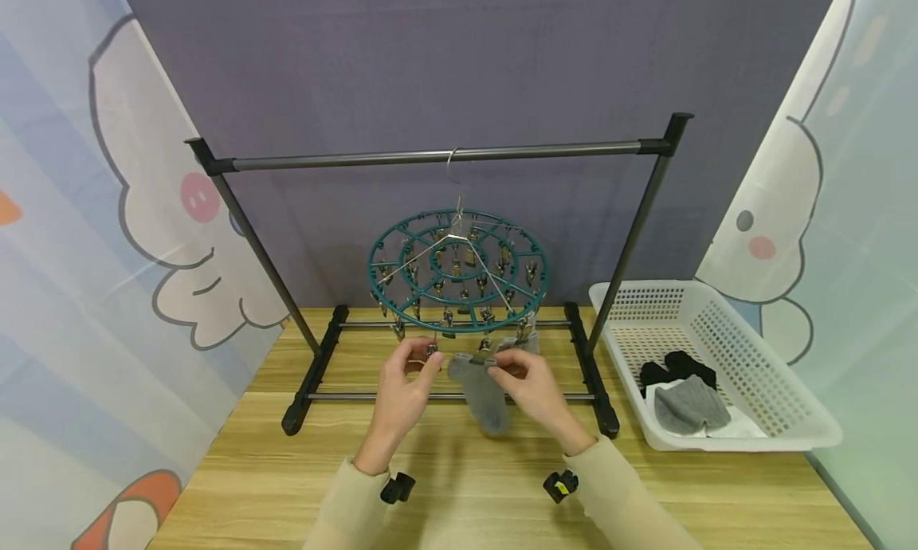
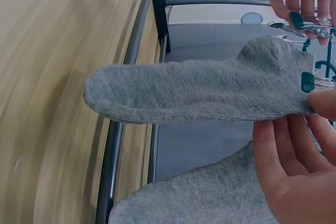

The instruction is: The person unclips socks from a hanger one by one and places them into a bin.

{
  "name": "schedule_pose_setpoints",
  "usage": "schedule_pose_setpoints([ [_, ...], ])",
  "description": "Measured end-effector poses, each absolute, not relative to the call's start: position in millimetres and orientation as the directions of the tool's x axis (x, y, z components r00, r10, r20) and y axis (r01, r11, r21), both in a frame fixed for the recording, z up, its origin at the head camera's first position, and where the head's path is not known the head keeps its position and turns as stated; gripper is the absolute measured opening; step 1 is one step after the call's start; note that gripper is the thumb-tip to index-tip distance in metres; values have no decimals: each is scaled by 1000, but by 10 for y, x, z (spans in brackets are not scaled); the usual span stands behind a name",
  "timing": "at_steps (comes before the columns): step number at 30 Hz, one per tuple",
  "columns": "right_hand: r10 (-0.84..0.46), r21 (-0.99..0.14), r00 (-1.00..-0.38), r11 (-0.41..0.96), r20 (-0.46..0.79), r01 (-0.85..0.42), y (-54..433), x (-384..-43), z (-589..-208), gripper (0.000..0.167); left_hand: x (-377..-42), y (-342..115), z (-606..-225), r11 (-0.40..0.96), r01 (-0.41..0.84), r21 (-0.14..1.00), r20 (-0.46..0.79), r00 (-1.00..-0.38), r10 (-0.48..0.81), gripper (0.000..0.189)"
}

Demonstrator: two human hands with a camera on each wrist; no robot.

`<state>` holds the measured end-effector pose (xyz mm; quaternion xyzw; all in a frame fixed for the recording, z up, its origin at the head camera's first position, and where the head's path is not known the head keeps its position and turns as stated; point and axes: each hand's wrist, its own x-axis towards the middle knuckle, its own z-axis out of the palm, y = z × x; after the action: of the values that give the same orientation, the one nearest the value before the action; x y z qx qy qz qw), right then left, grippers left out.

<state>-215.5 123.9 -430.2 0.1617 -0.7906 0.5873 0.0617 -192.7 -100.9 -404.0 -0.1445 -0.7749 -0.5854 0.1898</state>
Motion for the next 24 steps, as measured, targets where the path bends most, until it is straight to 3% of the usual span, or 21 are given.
schedule_pose_setpoints([
  [16,-220,-935,-945,208,242,-288,1215,-2058,-4180,19,-1950,-1014,-4013,313,481,819,512,-859,-20,32],
  [20,-227,-938,-945,200,236,-283,1215,-2039,-4157,18,-1925,-1012,-3996,355,520,777,569,-821,-42,32],
  [24,-238,-938,-941,193,241,-290,1215,-2021,-4143,18,-1892,-1000,-3980,423,580,696,663,-745,-71,29],
])
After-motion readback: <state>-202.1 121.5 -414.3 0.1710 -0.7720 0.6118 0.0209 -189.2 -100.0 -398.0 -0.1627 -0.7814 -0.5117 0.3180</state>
